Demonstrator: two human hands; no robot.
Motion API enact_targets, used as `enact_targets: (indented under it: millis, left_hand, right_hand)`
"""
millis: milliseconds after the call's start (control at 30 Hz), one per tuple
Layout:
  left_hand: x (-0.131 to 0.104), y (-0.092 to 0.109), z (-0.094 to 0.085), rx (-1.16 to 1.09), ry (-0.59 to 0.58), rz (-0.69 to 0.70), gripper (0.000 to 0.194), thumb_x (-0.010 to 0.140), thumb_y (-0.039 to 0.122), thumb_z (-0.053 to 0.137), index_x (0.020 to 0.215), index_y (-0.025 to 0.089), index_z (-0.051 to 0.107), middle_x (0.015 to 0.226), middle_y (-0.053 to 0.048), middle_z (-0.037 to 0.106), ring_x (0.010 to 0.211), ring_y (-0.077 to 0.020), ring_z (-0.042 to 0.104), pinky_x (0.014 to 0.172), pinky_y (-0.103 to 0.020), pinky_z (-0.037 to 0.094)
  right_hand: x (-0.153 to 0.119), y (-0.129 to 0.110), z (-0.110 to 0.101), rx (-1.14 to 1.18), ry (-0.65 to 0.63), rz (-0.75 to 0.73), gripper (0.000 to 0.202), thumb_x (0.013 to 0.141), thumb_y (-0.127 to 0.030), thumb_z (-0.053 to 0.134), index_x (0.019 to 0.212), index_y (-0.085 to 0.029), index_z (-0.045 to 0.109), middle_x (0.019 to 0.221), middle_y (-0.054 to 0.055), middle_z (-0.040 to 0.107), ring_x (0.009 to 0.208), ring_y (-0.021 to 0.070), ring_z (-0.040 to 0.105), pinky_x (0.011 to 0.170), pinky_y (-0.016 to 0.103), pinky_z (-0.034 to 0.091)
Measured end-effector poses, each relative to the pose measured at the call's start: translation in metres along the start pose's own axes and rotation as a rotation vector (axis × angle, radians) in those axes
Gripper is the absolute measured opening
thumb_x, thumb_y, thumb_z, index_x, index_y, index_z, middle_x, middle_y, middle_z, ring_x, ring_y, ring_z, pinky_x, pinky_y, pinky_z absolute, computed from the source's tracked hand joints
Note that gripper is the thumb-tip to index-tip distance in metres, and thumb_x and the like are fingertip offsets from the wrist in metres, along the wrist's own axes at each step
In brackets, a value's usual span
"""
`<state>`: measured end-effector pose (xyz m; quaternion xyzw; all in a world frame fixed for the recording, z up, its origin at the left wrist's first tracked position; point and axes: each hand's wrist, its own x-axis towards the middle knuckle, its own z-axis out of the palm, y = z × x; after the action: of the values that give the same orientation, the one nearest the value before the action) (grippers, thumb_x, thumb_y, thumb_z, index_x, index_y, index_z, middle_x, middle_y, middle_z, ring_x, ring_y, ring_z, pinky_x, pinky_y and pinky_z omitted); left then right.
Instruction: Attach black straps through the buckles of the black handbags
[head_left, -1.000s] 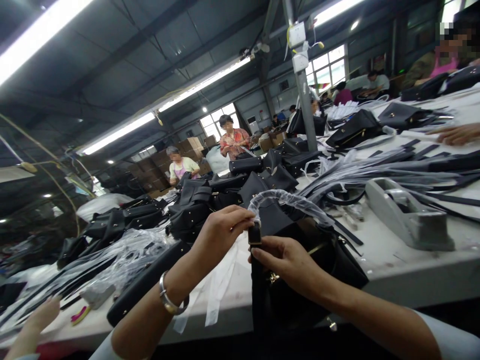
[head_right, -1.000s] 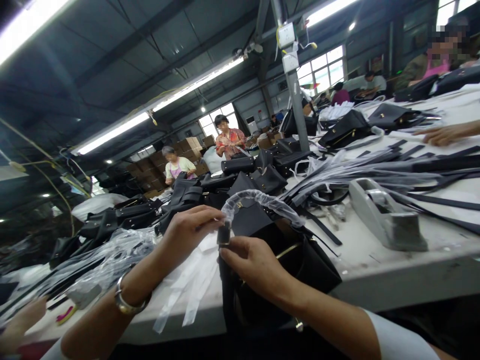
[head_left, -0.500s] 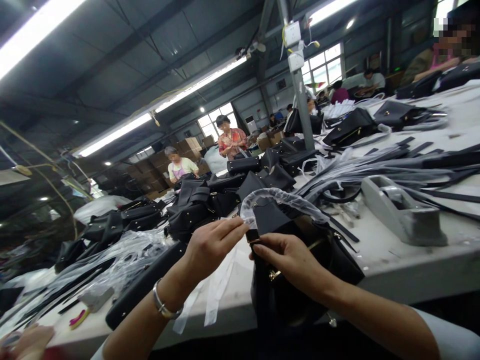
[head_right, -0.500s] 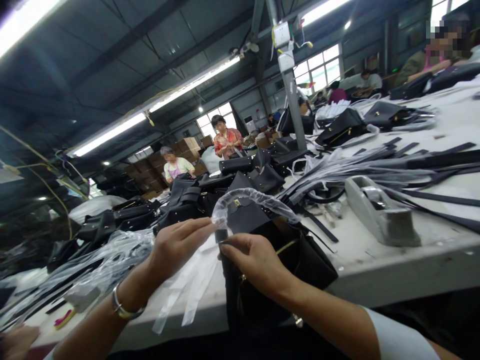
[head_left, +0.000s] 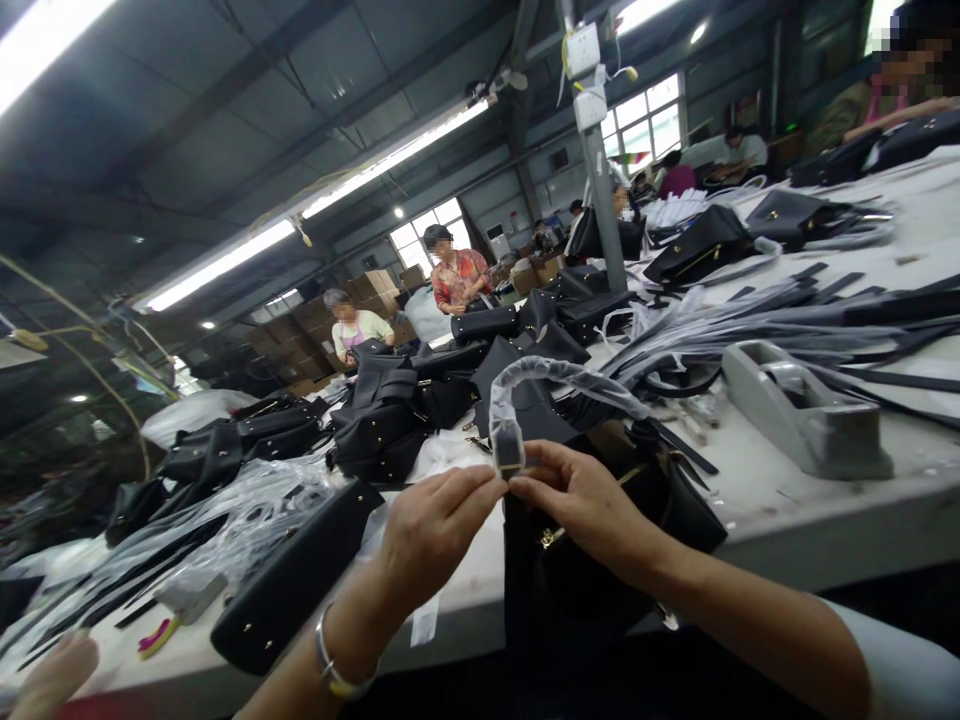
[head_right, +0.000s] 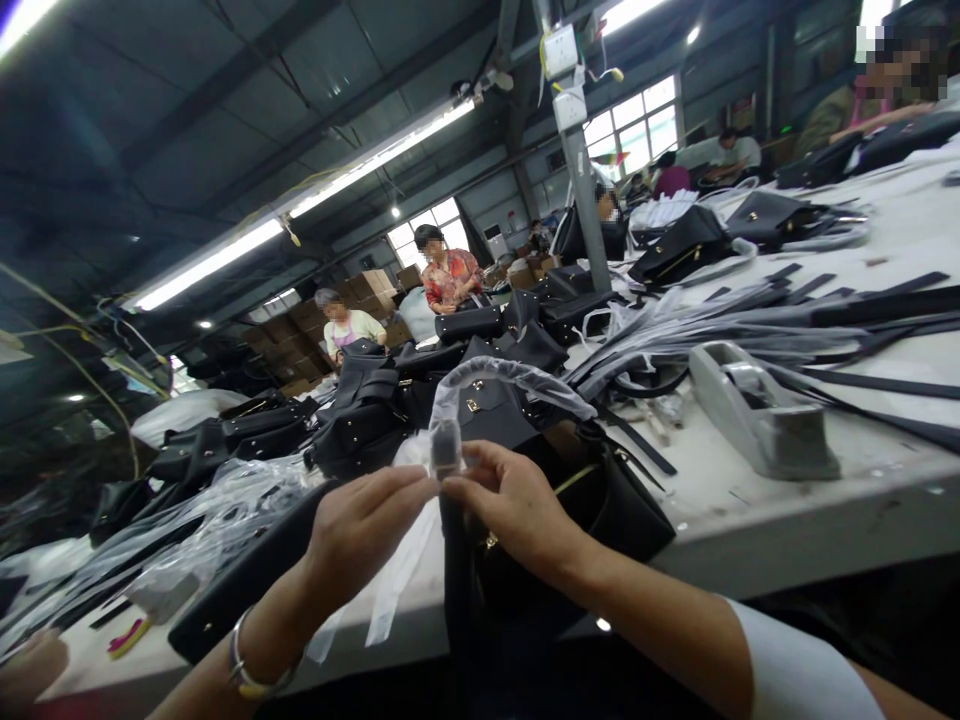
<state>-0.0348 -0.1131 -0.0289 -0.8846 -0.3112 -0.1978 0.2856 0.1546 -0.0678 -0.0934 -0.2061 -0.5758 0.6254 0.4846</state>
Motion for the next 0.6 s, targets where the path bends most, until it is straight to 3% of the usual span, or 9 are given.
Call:
enact_targets:
  millis: [100,200,300,367,433,533,600]
  left_hand:
    - [-0.011,0.008,0.007,-0.163,0.017,-0.053,0.019,0.094,0.008,0.055,0.105,0.016,0.068,0.093,-0.007,0.074,0.078,-0.0153,0.071,0.068,-0.021,0.057]
    - [-0.019,0.013,0.01,-0.399,0.019,-0.188,0.016,0.092,0.008,0.058,0.098,0.018,0.069,0.09,-0.005,0.072,0.078,-0.0135,0.069,0.07,-0.02,0.056]
    - [-0.015,0.016,0.011,-0.61,0.137,-0.565,0.016,0.094,0.019,0.061,0.108,0.021,0.067,0.109,-0.008,0.068,0.095,-0.017,0.067,0.076,-0.024,0.058]
    - [-0.005,0.017,0.014,-0.824,0.195,-0.861,0.037,0.096,0.032,0.059,0.132,0.024,0.055,0.132,-0.011,0.058,0.111,-0.0212,0.063,0.081,-0.029,0.058]
    - [0.011,0.018,0.019,-1.143,0.141,-1.065,0.056,0.097,0.043,0.055,0.147,0.025,0.038,0.143,-0.013,0.05,0.116,-0.0232,0.061,0.083,-0.032,0.058]
    - [0.033,0.017,0.029,-1.498,0.015,-1.191,0.058,0.093,0.048,0.06,0.142,0.02,0.046,0.129,-0.013,0.06,0.096,-0.0191,0.066,0.071,-0.025,0.056]
    - [0.042,0.015,0.034,-1.577,0.001,-1.223,0.05,0.089,0.046,0.067,0.128,0.016,0.059,0.109,-0.01,0.066,0.075,-0.0113,0.062,0.059,-0.018,0.049]
  right_hand:
    - [-0.002,0.007,-0.004,-0.043,-0.026,0.072,0.039,0.084,-0.023,0.069,0.122,-0.018,0.063,0.082,0.001,0.078,0.073,0.0167,0.072,0.067,0.027,0.054]
    - [-0.006,0.006,-0.015,-0.23,-0.061,-0.003,0.026,0.089,-0.028,0.066,0.115,-0.02,0.066,0.087,0.002,0.078,0.076,0.0194,0.074,0.068,0.029,0.057]
    - [-0.011,-0.011,-0.036,-0.669,0.083,-0.414,0.013,0.093,-0.028,0.062,0.103,-0.024,0.07,0.093,0.002,0.078,0.082,0.0202,0.074,0.075,0.031,0.058]
    - [-0.01,-0.025,-0.054,-1.003,0.244,-0.722,0.015,0.093,-0.024,0.064,0.106,-0.025,0.07,0.1,0.002,0.077,0.091,0.0216,0.072,0.09,0.036,0.055]
    - [-0.005,-0.035,-0.072,-1.272,0.349,-0.837,0.03,0.091,-0.022,0.065,0.121,-0.023,0.065,0.123,0.007,0.071,0.113,0.0271,0.065,0.106,0.044,0.045]
    - [0.013,-0.035,-0.096,-1.446,0.348,-0.661,0.053,0.092,-0.025,0.063,0.143,-0.019,0.049,0.149,0.014,0.051,0.134,0.0337,0.049,0.111,0.051,0.038]
    - [0.025,-0.028,-0.113,-1.38,0.269,-0.469,0.052,0.094,-0.028,0.057,0.144,-0.018,0.047,0.143,0.016,0.056,0.127,0.0342,0.056,0.105,0.051,0.044]
